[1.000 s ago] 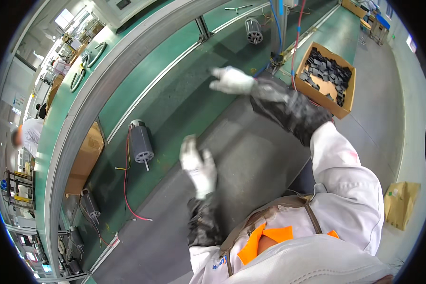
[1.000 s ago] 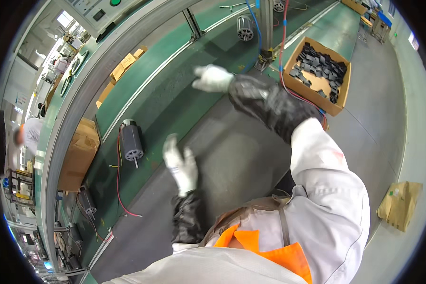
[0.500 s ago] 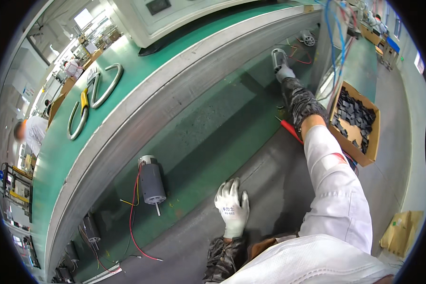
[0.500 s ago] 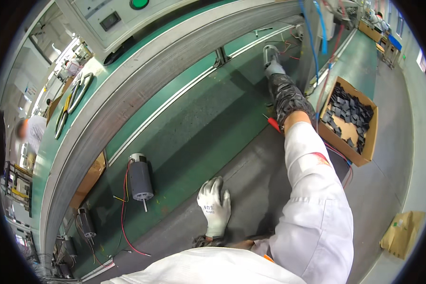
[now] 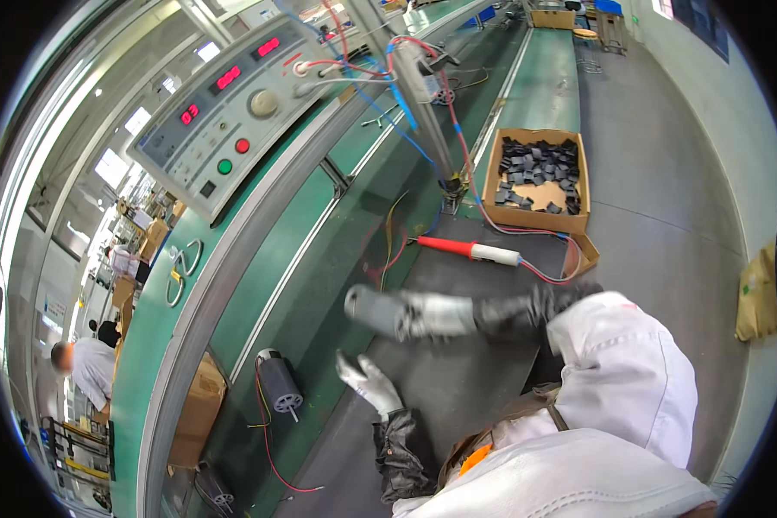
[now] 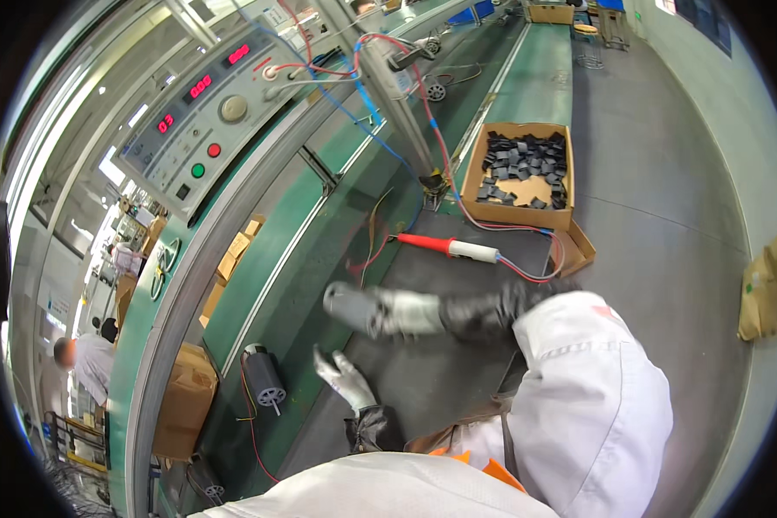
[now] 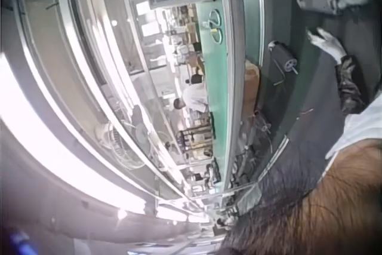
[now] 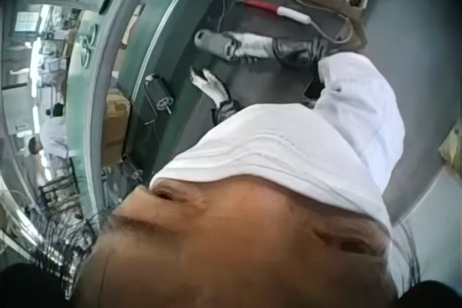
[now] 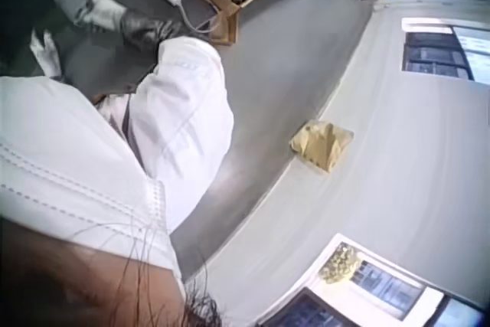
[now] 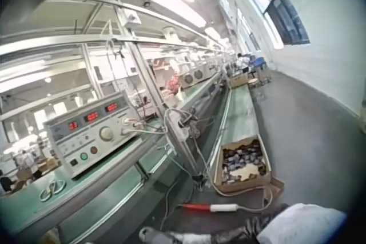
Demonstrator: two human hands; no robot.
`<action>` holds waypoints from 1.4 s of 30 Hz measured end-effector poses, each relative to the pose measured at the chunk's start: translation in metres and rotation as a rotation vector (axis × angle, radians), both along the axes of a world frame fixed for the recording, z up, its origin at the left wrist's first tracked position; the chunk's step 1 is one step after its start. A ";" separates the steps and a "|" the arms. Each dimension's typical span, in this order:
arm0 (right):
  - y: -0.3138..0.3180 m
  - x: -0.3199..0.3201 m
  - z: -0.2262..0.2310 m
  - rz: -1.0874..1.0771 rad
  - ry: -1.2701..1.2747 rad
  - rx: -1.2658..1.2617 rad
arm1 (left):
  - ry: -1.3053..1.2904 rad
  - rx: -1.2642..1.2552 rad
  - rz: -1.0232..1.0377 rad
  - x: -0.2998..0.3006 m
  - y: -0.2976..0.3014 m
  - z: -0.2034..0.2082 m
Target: Assembling small electric motors and connecting wires on a factory assembly line before packaging them.
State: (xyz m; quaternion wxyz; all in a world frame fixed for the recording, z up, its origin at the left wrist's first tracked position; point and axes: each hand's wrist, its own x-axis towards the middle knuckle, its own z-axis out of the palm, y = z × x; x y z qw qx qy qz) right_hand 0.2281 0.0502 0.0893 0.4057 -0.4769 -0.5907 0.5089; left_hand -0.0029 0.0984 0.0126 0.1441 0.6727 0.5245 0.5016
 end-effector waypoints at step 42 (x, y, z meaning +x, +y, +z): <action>-0.008 0.347 0.013 -0.820 -1.220 0.060 | -0.560 -0.382 -0.317 0.001 -0.098 0.027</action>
